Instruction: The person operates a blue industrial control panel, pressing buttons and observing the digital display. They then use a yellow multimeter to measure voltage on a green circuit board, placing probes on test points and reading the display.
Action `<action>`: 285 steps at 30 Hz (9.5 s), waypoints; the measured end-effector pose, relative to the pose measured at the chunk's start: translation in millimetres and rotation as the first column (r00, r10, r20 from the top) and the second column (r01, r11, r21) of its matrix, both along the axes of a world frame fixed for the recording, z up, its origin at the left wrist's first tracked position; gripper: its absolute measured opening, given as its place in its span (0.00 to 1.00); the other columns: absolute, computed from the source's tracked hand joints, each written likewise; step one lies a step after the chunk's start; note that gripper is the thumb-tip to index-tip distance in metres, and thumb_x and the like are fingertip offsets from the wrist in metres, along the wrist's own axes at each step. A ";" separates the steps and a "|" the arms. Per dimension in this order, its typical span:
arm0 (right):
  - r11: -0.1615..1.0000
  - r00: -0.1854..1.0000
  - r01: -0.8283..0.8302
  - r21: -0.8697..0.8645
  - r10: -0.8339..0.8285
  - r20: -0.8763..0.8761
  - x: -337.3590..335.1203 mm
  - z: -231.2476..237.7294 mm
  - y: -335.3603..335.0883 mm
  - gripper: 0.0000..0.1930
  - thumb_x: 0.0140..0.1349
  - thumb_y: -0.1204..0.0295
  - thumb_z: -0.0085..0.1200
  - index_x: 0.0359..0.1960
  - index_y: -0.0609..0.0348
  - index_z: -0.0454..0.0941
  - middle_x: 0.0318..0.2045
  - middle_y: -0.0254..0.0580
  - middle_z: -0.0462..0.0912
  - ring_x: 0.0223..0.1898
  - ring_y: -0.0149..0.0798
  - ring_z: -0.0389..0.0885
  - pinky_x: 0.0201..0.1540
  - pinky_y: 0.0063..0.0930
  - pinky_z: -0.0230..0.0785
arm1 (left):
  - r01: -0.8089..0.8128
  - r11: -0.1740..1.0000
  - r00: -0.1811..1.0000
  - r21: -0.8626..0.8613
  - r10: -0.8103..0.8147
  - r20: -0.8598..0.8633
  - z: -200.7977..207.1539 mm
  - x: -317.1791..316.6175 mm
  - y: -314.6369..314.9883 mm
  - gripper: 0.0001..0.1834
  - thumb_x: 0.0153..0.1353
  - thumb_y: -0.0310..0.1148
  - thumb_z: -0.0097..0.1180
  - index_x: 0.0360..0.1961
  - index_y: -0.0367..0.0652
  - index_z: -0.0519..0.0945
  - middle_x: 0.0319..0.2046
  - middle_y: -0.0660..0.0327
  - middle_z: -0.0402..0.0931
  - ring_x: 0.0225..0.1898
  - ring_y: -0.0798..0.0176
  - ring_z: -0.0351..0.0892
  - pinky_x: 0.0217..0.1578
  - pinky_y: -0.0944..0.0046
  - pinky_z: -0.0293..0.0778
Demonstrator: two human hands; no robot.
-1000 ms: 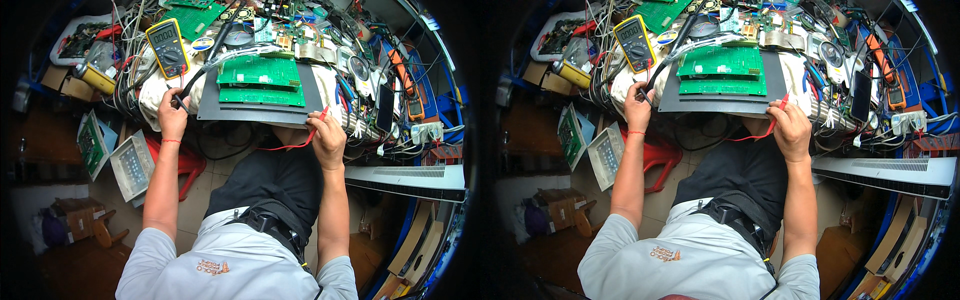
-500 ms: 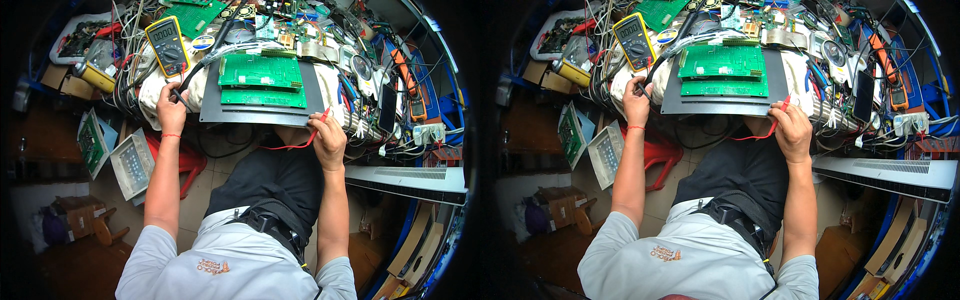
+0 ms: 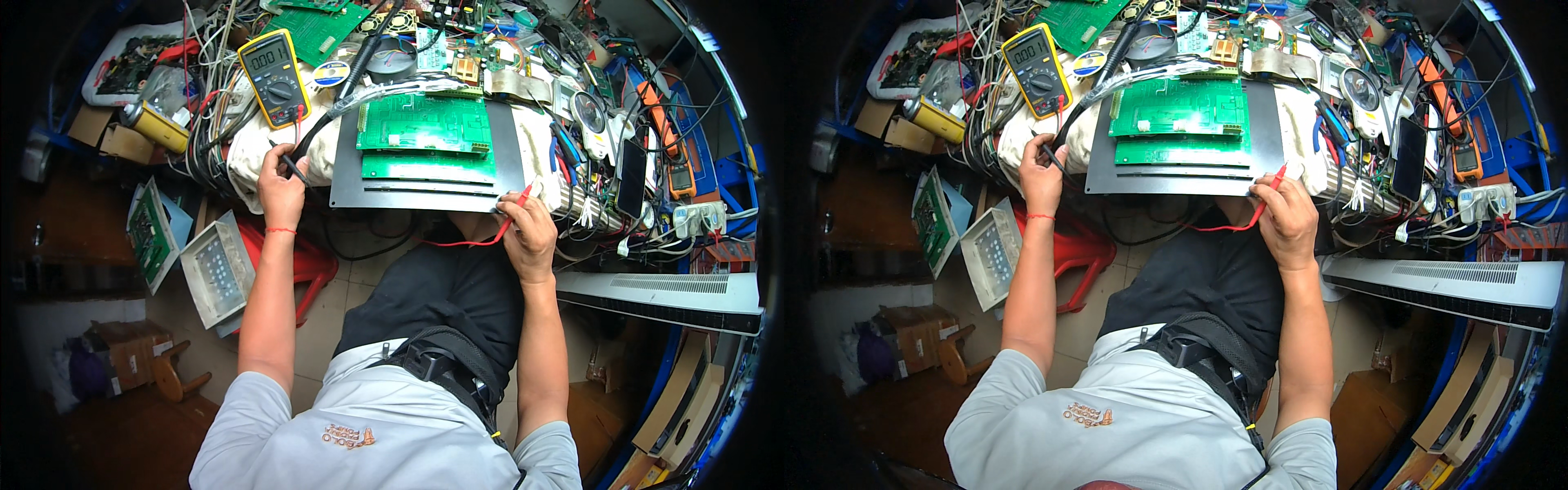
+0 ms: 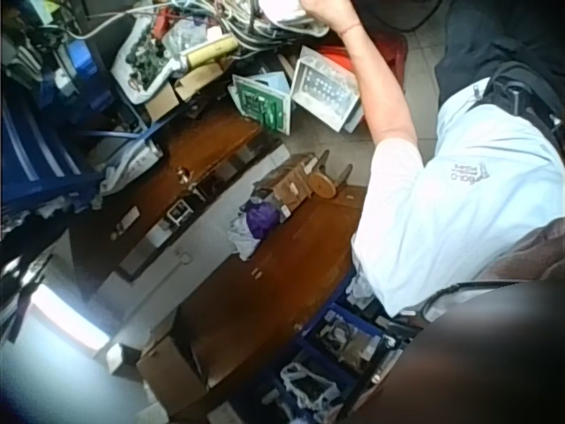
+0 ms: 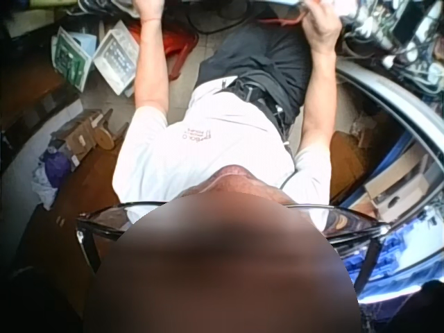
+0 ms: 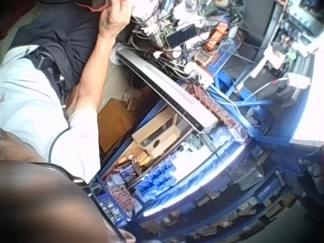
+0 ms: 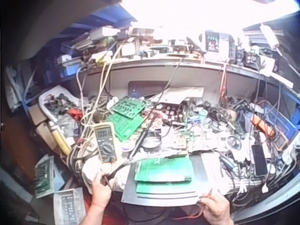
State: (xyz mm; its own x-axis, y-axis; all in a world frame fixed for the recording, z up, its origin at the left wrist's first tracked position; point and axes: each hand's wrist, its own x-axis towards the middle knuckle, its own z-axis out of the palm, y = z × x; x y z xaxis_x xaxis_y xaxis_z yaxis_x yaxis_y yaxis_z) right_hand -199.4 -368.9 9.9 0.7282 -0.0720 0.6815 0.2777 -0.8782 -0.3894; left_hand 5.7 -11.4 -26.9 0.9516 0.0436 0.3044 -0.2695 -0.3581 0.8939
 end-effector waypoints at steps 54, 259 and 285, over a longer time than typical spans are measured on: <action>0.182 0.995 0.040 0.982 -0.101 -0.021 -55.0 -10.3 32.6 0.09 0.66 0.82 0.64 0.40 0.61 0.74 0.57 0.56 0.81 0.42 0.28 0.82 0.43 0.23 0.82 | 0.147 0.415 0.848 -0.898 -0.519 -0.101 -16.9 -80.1 -29.6 0.10 0.69 0.19 0.58 0.42 0.48 0.73 0.67 0.43 0.73 0.67 0.49 0.75 0.67 0.48 0.74; 0.944 0.944 -0.330 0.013 0.329 0.030 -48.5 40.5 94.7 0.17 0.56 0.61 0.72 0.47 0.48 0.88 0.35 0.30 0.79 0.43 0.38 0.80 0.52 0.42 0.75 | 0.645 0.650 0.577 0.401 -0.759 0.302 75.4 -148.6 -92.9 0.19 0.49 0.22 0.65 0.45 0.35 0.84 0.45 0.53 0.84 0.42 0.50 0.86 0.42 0.57 0.84; 0.976 0.976 -0.217 0.023 0.217 0.033 -48.5 39.9 84.9 0.32 0.75 0.38 0.41 0.49 0.54 0.86 0.44 0.42 0.76 0.46 0.48 0.77 0.49 0.44 0.73 | 0.599 0.742 0.664 0.302 -0.671 0.331 72.5 -136.3 -87.7 0.19 0.58 0.22 0.70 0.52 0.36 0.82 0.51 0.48 0.82 0.48 0.46 0.85 0.48 0.54 0.83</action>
State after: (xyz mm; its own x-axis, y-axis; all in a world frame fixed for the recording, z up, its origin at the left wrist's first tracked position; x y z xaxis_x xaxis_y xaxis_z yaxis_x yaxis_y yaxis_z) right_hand -247.9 -284.0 49.8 0.7079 0.0675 0.7031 0.4724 -0.7854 -0.4001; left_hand -130.6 -99.1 45.6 0.5214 -0.6065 0.6003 -0.7940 -0.0872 0.6016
